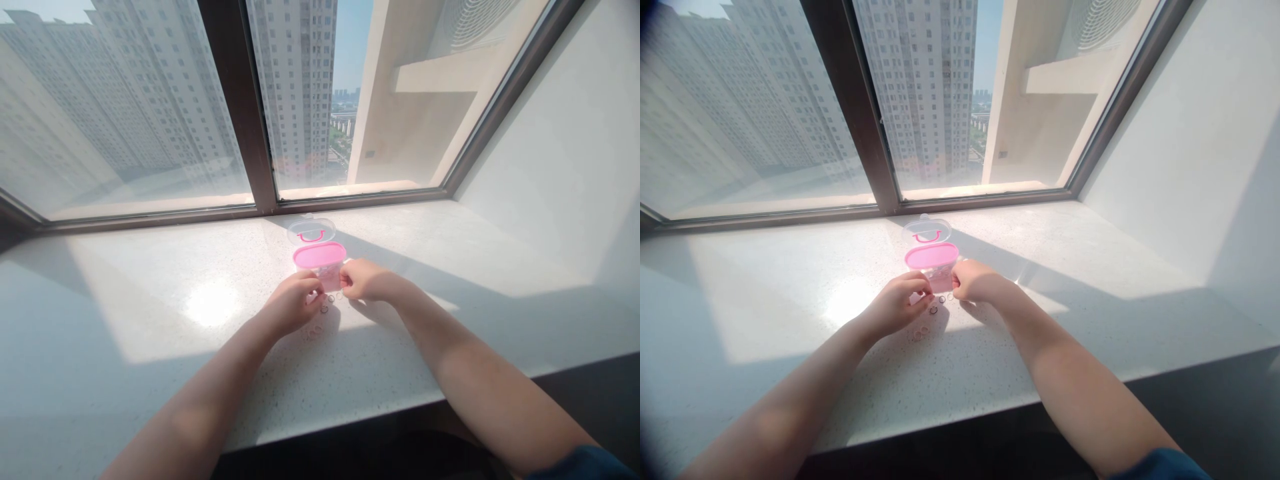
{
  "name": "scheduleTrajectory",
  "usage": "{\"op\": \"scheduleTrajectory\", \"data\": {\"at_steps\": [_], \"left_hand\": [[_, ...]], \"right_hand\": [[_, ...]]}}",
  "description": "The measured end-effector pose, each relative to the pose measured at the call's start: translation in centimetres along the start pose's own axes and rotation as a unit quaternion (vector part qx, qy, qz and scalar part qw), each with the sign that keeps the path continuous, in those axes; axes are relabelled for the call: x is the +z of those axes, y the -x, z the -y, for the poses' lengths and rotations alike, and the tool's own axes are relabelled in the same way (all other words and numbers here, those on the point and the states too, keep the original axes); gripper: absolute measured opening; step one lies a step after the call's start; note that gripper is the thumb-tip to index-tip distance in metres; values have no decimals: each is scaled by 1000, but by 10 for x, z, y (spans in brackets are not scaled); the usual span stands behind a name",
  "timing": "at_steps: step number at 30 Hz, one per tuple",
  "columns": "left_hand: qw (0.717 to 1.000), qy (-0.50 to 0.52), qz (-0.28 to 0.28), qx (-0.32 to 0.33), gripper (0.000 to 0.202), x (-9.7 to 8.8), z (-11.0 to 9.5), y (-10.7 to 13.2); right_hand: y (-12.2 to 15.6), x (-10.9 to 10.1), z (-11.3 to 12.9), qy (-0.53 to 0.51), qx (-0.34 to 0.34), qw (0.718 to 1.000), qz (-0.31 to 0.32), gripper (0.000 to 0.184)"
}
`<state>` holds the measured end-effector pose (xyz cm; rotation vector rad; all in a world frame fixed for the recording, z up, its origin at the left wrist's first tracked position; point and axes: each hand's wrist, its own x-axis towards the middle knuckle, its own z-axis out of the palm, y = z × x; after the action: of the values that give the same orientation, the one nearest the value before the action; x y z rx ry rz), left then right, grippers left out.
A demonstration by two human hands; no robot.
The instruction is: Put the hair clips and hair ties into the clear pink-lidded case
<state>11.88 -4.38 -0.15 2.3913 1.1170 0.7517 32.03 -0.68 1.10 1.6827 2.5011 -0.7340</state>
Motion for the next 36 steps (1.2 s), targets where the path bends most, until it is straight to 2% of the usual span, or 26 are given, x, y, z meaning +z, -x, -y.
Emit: {"op": "scheduleTrajectory", "data": {"at_steps": [4, 7, 12, 17, 21, 26, 36], "left_hand": [[1000, 3, 3, -17, 12, 0, 1, 0], [999, 26, 7, -34, 8, 0, 1, 2], [995, 96, 9, -39, 17, -3, -1, 3], [987, 146, -6, -66, 23, -3, -2, 1], [982, 165, -8, -92, 32, -4, 0, 0], [976, 184, -8, -115, 30, -3, 2, 0], [988, 120, -40, -93, 24, -5, 2, -1]], "right_hand": [[0, 1, -1, -1, 0, 1000, 10, 5], [6, -2, 2, -70, -42, 997, 4, 6], [13, -2, 15, -199, -155, 963, -90, 4], [11, 3, 18, -256, -193, 941, -109, 5], [11, 2, 14, -260, -201, 939, -104, 6], [13, 1, 13, -262, -216, 935, -107, 7], [16, -2, 13, -213, -218, 940, -154, 14]]}}
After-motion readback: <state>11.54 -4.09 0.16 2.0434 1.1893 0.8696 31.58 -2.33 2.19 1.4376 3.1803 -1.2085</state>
